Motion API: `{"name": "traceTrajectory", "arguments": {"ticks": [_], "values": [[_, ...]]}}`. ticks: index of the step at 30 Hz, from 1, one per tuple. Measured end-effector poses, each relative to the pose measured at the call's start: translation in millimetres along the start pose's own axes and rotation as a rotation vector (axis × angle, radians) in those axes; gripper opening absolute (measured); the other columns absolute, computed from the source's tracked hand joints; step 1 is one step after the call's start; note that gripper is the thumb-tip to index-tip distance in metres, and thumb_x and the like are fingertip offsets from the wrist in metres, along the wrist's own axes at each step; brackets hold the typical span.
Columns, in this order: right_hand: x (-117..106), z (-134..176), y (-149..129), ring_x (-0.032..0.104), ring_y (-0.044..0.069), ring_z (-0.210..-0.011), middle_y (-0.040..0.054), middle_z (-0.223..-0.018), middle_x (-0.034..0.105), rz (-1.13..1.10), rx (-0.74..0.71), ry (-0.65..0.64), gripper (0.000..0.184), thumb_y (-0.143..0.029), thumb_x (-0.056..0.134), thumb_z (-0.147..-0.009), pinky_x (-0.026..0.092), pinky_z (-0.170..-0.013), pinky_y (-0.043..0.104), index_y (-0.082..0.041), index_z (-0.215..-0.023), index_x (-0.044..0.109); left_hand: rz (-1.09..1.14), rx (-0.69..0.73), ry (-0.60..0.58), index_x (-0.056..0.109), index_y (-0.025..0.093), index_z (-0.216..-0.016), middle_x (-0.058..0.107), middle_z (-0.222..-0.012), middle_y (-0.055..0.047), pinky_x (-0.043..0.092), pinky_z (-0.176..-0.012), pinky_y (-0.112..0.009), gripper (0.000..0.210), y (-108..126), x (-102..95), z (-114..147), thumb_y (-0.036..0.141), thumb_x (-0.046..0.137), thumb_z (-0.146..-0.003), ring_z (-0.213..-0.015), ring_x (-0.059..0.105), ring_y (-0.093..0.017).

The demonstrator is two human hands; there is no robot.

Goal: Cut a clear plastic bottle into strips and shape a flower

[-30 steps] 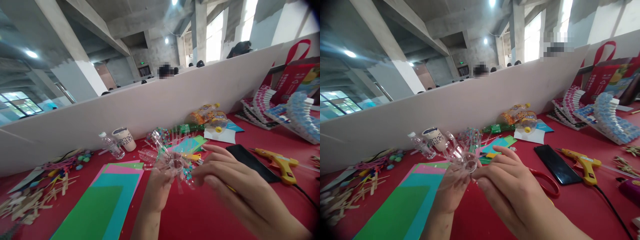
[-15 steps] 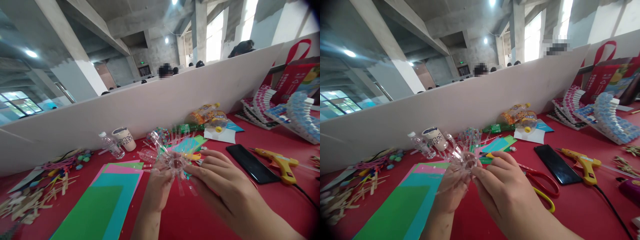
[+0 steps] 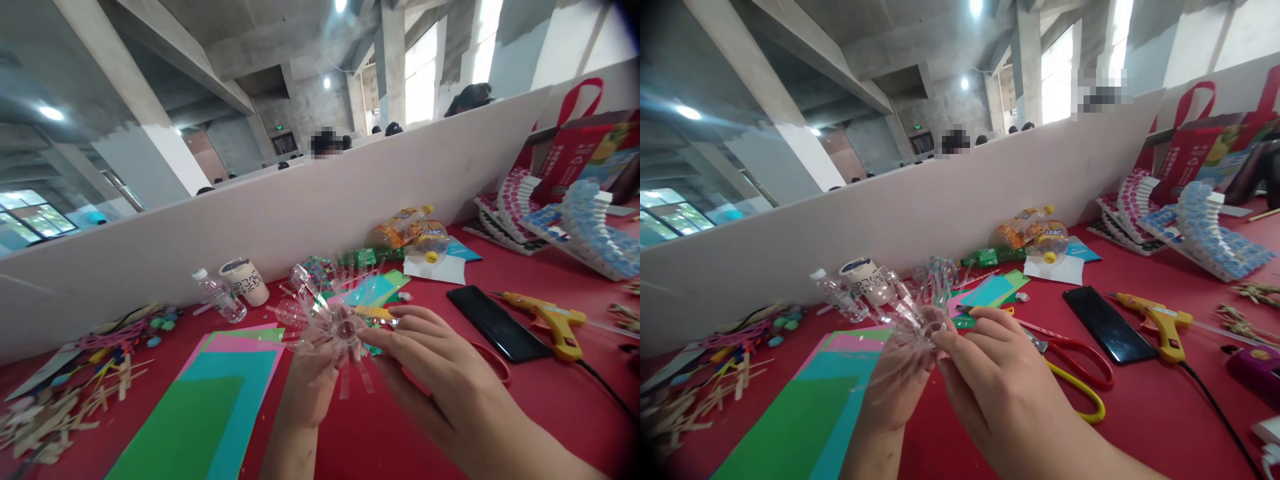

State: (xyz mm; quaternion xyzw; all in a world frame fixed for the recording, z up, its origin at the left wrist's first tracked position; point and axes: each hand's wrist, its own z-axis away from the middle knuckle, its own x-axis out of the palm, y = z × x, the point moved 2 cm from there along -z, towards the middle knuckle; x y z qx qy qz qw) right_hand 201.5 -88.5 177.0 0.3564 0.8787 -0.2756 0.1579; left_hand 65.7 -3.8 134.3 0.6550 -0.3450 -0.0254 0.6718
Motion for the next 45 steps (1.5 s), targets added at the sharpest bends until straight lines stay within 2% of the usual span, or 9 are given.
{"name": "traceTrajectory", "arguments": {"ticks": [13,18,22,24,26,30,35,40,45], "values": [[4,2,3,0.063,0.018,-0.073,0.0018,-0.064,0.062,-0.042,0.03,-0.045,0.023,-0.007,0.047,-0.085,0.051,-0.081,0.038,-0.016,-0.101,0.061,0.005,-0.002,-0.003,0.064,0.015,-0.095,0.061,-0.074,-0.002,0.041,-0.061,-0.024,0.023,-2,-0.4,-1,0.016,0.063,-0.072,-0.062,0.051,-0.011],[9,3,7,0.064,0.018,-0.079,0.0033,-0.08,0.069,-0.112,0.155,-0.066,0.026,-0.008,0.049,-0.085,0.051,-0.081,0.034,-0.02,-0.105,0.061,-0.064,0.033,0.037,0.064,0.016,-0.099,0.064,-0.077,-0.003,0.044,-0.064,-0.027,0.029,0,-1.1,-1,0.017,0.064,-0.07,-0.066,0.054,-0.014],[12,6,9,0.062,0.017,-0.087,0.0029,-0.088,0.067,-0.22,0.293,-0.147,0.026,-0.012,0.049,-0.087,0.051,-0.079,0.029,-0.023,-0.107,0.06,-0.163,0.159,0.109,0.063,0.018,-0.101,0.067,-0.084,-0.004,0.046,-0.069,-0.03,0.032,3,-2.5,1,0.016,0.066,-0.068,-0.07,0.058,-0.016],[14,8,9,0.061,0.016,-0.088,0.0027,-0.092,0.067,-0.219,0.266,-0.157,0.03,-0.01,0.047,-0.087,0.049,-0.083,0.031,-0.023,-0.112,0.057,-0.202,0.221,0.146,0.063,0.019,-0.098,0.067,-0.089,-0.005,0.047,-0.07,-0.03,0.031,6,-1.3,2,0.017,0.067,-0.068,-0.076,0.061,-0.018],[16,10,8,0.061,0.016,-0.086,0.002,-0.092,0.068,-0.163,0.174,-0.131,0.035,-0.008,0.045,-0.087,0.046,-0.089,0.035,-0.022,-0.118,0.053,-0.251,0.258,0.184,0.064,0.02,-0.094,0.068,-0.09,-0.005,0.048,-0.07,-0.029,0.027,9,0.6,3,0.018,0.067,-0.068,-0.079,0.062,-0.019],[20,12,4,0.061,0.016,-0.08,0.0004,-0.087,0.069,-0.031,0.062,-0.047,0.04,-0.006,0.046,-0.084,0.042,-0.094,0.038,-0.019,-0.122,0.049,-0.34,0.306,0.232,0.066,0.021,-0.089,0.067,-0.086,-0.003,0.048,-0.068,-0.027,0.022,12,3.7,4,0.021,0.067,-0.067,-0.075,0.061,-0.018],[23,12,-3,0.062,0.014,-0.076,-0.0007,-0.086,0.071,-0.003,0.057,0.018,0.041,-0.007,0.047,-0.082,0.044,-0.093,0.03,-0.019,-0.12,0.05,-0.395,0.341,0.27,0.065,0.024,-0.09,0.066,-0.081,-0.001,0.048,-0.066,-0.023,0.021,14,5.3,8,0.02,0.067,-0.07,-0.075,0.06,-0.016],[29,16,-7,0.063,0.013,-0.081,0.0003,-0.083,0.07,-0.009,0.059,0.04,0.039,-0.009,0.046,-0.083,0.042,-0.096,0.027,-0.015,-0.121,0.049,-0.429,0.346,0.313,0.064,0.024,-0.094,0.068,-0.09,-0.003,0.051,-0.072,-0.031,0.024,14,3.3,13,0.026,0.068,-0.07,-0.08,0.061,-0.021],[32,16,-10,0.063,0.012,-0.082,-0.0004,-0.078,0.069,-0.001,0.041,0.064,0.038,-0.007,0.045,-0.084,0.038,-0.1,0.026,-0.012,-0.121,0.049,-0.462,0.337,0.297,0.066,0.028,-0.09,0.066,-0.087,-0.001,0.05,-0.066,-0.029,0.02,16,1.2,13,0.028,0.069,-0.07,-0.073,0.059,-0.019]]}}
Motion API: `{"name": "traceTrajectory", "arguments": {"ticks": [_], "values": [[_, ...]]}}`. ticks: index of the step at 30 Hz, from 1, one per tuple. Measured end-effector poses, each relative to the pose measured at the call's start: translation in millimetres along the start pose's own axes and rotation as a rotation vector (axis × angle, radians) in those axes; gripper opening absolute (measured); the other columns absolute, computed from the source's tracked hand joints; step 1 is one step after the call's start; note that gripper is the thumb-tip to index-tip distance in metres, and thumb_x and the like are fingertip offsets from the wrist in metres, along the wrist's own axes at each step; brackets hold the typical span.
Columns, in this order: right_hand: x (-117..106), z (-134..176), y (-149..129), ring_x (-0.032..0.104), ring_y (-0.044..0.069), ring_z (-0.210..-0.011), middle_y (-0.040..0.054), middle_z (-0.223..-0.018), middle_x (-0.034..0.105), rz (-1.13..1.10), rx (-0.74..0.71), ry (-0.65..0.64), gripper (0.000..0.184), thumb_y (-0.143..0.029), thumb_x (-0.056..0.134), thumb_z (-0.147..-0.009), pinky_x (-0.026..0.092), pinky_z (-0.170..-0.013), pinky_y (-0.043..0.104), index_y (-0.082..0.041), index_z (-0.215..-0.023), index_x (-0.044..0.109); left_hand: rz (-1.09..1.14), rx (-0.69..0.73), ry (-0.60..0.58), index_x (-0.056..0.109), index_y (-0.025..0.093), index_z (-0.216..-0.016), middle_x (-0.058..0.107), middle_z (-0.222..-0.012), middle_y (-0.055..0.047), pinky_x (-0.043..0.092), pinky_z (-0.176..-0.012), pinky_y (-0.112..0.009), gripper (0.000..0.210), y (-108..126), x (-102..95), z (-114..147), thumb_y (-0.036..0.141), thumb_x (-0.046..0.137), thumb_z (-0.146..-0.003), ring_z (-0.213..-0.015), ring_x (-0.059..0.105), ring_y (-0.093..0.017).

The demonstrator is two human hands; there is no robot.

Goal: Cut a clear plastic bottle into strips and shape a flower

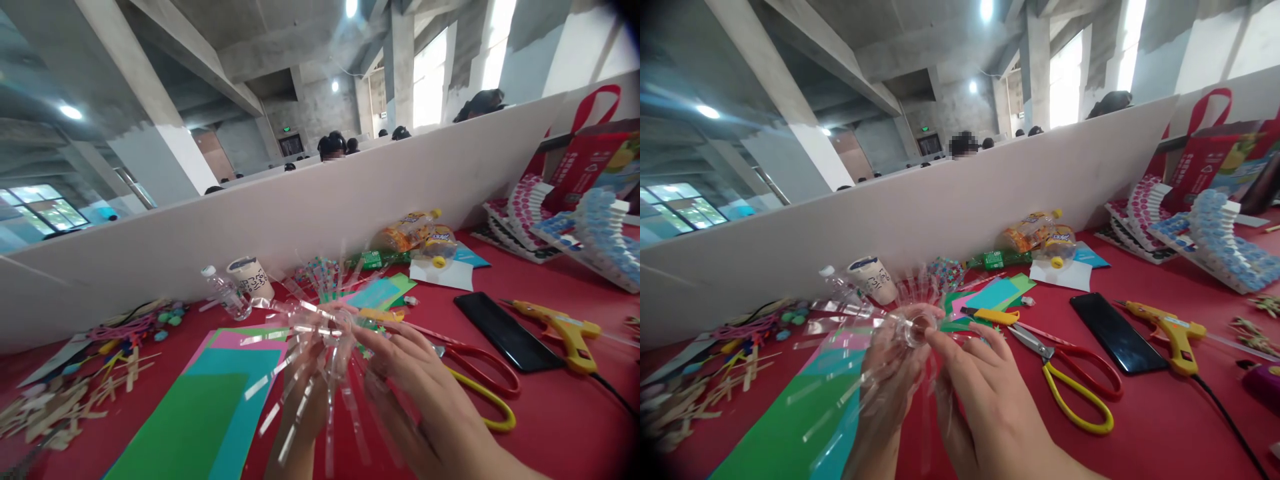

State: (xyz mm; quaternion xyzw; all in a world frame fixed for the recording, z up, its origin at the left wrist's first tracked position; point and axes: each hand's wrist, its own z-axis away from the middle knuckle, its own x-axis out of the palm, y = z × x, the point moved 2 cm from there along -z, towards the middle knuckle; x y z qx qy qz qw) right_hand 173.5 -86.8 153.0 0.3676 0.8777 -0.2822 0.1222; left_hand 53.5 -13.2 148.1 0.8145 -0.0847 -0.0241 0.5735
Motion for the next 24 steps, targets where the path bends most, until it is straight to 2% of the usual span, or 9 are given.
{"name": "traceTrajectory", "arguments": {"ticks": [4,8,11,13,18,24], "values": [[-2,-2,-2,0.063,0.01,-0.079,-0.0037,-0.076,0.067,-0.015,-0.013,-0.025,0.042,-0.005,0.045,-0.082,0.036,-0.102,0.025,-0.013,-0.123,0.047,0.002,0.025,-0.042,0.066,0.026,-0.087,0.065,-0.085,-0.002,0.048,-0.062,-0.029,0.017,0,0.3,-4,0.027,0.069,-0.07,-0.067,0.057,-0.018],[-5,-1,0,0.062,0.011,-0.082,-0.003,-0.075,0.065,-0.049,-0.025,-0.011,0.043,-0.004,0.046,-0.081,0.036,-0.102,0.026,-0.014,-0.122,0.046,0.077,0.027,-0.061,0.066,0.023,-0.084,0.065,-0.082,-0.003,0.048,-0.061,-0.03,0.013,0,-0.1,-6,0.024,0.068,-0.071,-0.068,0.058,-0.019],[-7,0,1,0.061,0.012,-0.09,-0.0027,-0.076,0.064,-0.062,-0.007,-0.048,0.042,-0.004,0.047,-0.081,0.032,-0.105,0.028,-0.015,-0.121,0.046,0.123,-0.012,-0.087,0.064,0.024,-0.087,0.064,-0.086,-0.003,0.048,-0.066,-0.032,0.017,0,-0.4,-6,0.022,0.067,-0.071,-0.071,0.057,-0.019],[-7,0,1,0.061,0.011,-0.089,-0.0035,-0.075,0.063,-0.048,0.004,-0.087,0.042,-0.005,0.048,-0.081,0.031,-0.106,0.028,-0.016,-0.121,0.046,0.191,-0.031,-0.137,0.063,0.023,-0.092,0.063,-0.082,-0.002,0.047,-0.068,-0.032,0.021,0,0.0,-6,0.02,0.065,-0.071,-0.068,0.056,-0.017],[-13,-6,-2,0.062,0.01,-0.079,-0.0048,-0.074,0.063,-0.03,-0.023,-0.05,0.039,-0.004,0.048,-0.079,0.034,-0.104,0.028,-0.018,-0.116,0.05,0.35,-0.079,-0.244,0.062,0.019,-0.095,0.064,-0.086,-0.002,0.044,-0.071,-0.029,0.022,-3,0.4,-8,0.015,0.058,-0.074,-0.059,0.05,-0.011],[-23,-3,-1,0.064,0.014,-0.089,-0.0019,-0.079,0.067,0.025,-0.034,-0.063,0.04,-0.007,0.054,-0.078,0.034,-0.106,0.032,-0.018,-0.117,0.052,0.384,-0.134,-0.292,0.062,0.016,-0.101,0.065,-0.091,-0.006,0.043,-0.068,-0.027,0.027,-11,-1.7,-9,0.011,0.056,-0.075,-0.066,0.052,-0.012]]}}
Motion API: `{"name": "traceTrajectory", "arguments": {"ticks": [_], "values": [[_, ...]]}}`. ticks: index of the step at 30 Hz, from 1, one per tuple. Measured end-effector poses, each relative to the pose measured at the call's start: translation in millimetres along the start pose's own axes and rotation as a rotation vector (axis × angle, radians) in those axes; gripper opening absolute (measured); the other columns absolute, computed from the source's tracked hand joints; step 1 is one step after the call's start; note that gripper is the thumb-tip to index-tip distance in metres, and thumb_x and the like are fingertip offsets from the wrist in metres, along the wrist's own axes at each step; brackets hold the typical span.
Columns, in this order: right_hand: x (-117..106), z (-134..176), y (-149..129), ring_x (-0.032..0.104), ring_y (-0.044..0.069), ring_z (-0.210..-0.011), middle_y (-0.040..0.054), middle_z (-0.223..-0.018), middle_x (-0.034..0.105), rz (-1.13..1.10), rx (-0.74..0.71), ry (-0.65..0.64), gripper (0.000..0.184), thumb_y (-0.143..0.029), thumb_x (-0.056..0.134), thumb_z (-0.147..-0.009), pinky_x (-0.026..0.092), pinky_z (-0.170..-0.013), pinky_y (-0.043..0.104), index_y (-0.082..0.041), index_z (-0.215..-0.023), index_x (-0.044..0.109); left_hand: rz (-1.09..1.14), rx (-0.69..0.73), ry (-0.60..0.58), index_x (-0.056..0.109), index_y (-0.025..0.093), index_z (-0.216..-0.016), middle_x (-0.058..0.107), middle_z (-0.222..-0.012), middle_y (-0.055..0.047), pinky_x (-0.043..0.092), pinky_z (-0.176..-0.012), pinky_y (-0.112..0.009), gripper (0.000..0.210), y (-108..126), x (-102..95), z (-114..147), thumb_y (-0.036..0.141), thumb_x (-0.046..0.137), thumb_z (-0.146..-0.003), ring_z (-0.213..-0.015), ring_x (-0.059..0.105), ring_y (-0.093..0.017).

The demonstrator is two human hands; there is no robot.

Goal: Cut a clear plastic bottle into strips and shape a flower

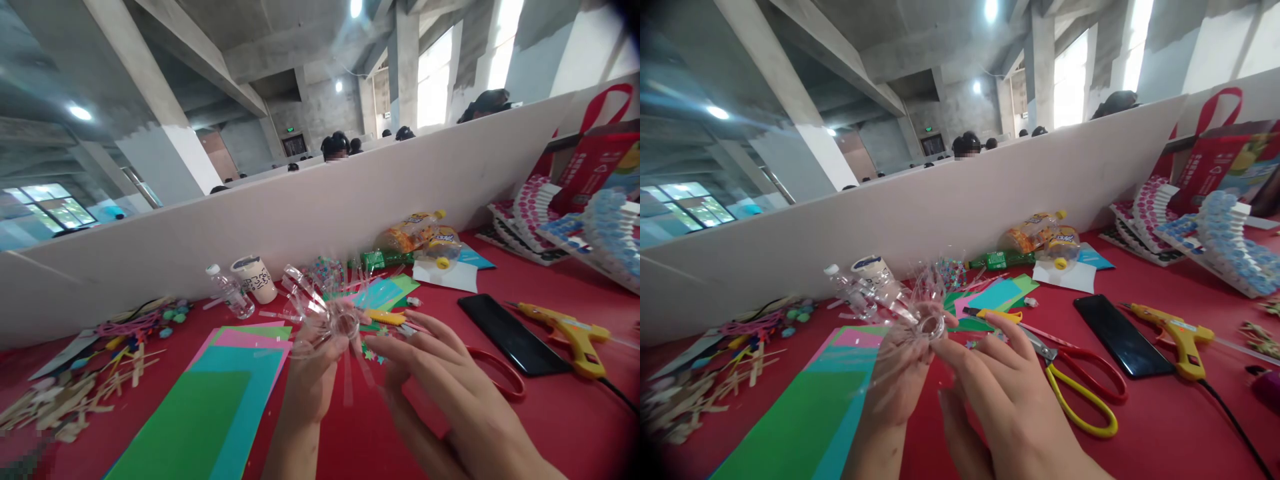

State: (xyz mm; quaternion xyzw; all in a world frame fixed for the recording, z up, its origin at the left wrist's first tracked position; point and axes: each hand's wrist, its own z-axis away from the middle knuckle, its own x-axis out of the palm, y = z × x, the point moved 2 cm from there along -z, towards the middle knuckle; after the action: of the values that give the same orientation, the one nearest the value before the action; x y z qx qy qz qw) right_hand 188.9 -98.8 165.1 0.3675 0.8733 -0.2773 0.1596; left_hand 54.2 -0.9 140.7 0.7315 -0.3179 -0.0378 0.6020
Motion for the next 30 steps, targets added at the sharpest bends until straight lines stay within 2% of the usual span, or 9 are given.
{"name": "traceTrajectory", "arguments": {"ticks": [2,5,12,17,22,27,30], "values": [[-3,1,0,0.063,0.016,-0.095,0.0006,-0.086,0.07,0.029,-0.002,0.003,0.039,-0.008,0.054,-0.078,0.035,-0.106,0.033,-0.018,-0.116,0.052,0.01,-0.018,0.007,0.063,0.015,-0.101,0.066,-0.088,-0.006,0.042,-0.066,-0.027,0.028,-1,0.4,1,0.011,0.057,-0.074,-0.069,0.053,-0.014],[-5,0,0,0.063,0.017,-0.098,0.0015,-0.09,0.071,0.046,-0.009,0.01,0.038,-0.009,0.054,-0.078,0.037,-0.105,0.033,-0.019,-0.114,0.053,0.024,-0.029,0.013,0.063,0.015,-0.102,0.066,-0.086,-0.005,0.042,-0.064,-0.026,0.029,-1,2.6,1,0.011,0.056,-0.074,-0.064,0.051,-0.012],[-4,-3,3,0.066,0.016,-0.09,-0.0017,-0.086,0.071,0.025,-0.004,-0.029,0.035,-0.008,0.057,-0.076,0.039,-0.104,0.035,-0.022,-0.108,0.057,0.022,-0.013,0.001,0.061,0.016,-0.103,0.066,-0.089,-0.006,0.041,-0.062,-0.026,0.029,-2,2.5,1,0.01,0.056,-0.075,-0.065,0.052,-0.012],[-2,-4,3,0.066,0.015,-0.086,-0.0006,-0.081,0.07,0.04,-0.007,0.011,0.038,-0.008,0.055,-0.076,0.04,-0.101,0.033,-0.017,-0.113,0.055,-0.012,-0.019,0.031,0.062,0.017,-0.098,0.067,-0.087,-0.005,0.042,-0.063,-0.027,0.026,1,3.4,2,0.012,0.058,-0.073,-0.064,0.054,-0.012],[1,-5,3,0.064,0.012,-0.074,-0.0039,-0.072,0.066,0.001,0.024,-0.021,0.034,-0.008,0.053,-0.076,0.04,-0.1,0.032,-0.016,-0.11,0.057,-0.108,-0.006,0.009,0.061,0.02,-0.1,0.067,-0.091,-0.005,0.045,-0.071,-0.031,0.026,0,0.9,2,0.015,0.059,-0.074,-0.072,0.057,-0.016],[3,-1,4,0.064,0.013,-0.073,-0.0043,-0.07,0.064,-0.018,0.054,-0.047,0.037,-0.01,0.051,-0.078,0.042,-0.1,0.035,-0.017,-0.114,0.053,-0.196,0.018,0.05,0.061,0.021,-0.101,0.065,-0.092,-0.006,0.046,-0.067,-0.03,0.029,-3,-5.0,3,0.02,0.062,-0.073,-0.079,0.058,-0.02],[5,1,4,0.065,0.013,-0.074,-0.0052,-0.067,0.062,-0.027,0.091,-0.061,0.048,-0.011,0.048,-0.08,0.044,-0.099,0.033,-0.016,-0.128,0.044,-0.215,0.039,0.079,0.062,0.022,-0.1,0.064,-0.084,-0.004,0.047,-0.066,-0.03,0.028,-3,-6.7,4,0.02,0.064,-0.072,-0.072,0.057,-0.018]]}}
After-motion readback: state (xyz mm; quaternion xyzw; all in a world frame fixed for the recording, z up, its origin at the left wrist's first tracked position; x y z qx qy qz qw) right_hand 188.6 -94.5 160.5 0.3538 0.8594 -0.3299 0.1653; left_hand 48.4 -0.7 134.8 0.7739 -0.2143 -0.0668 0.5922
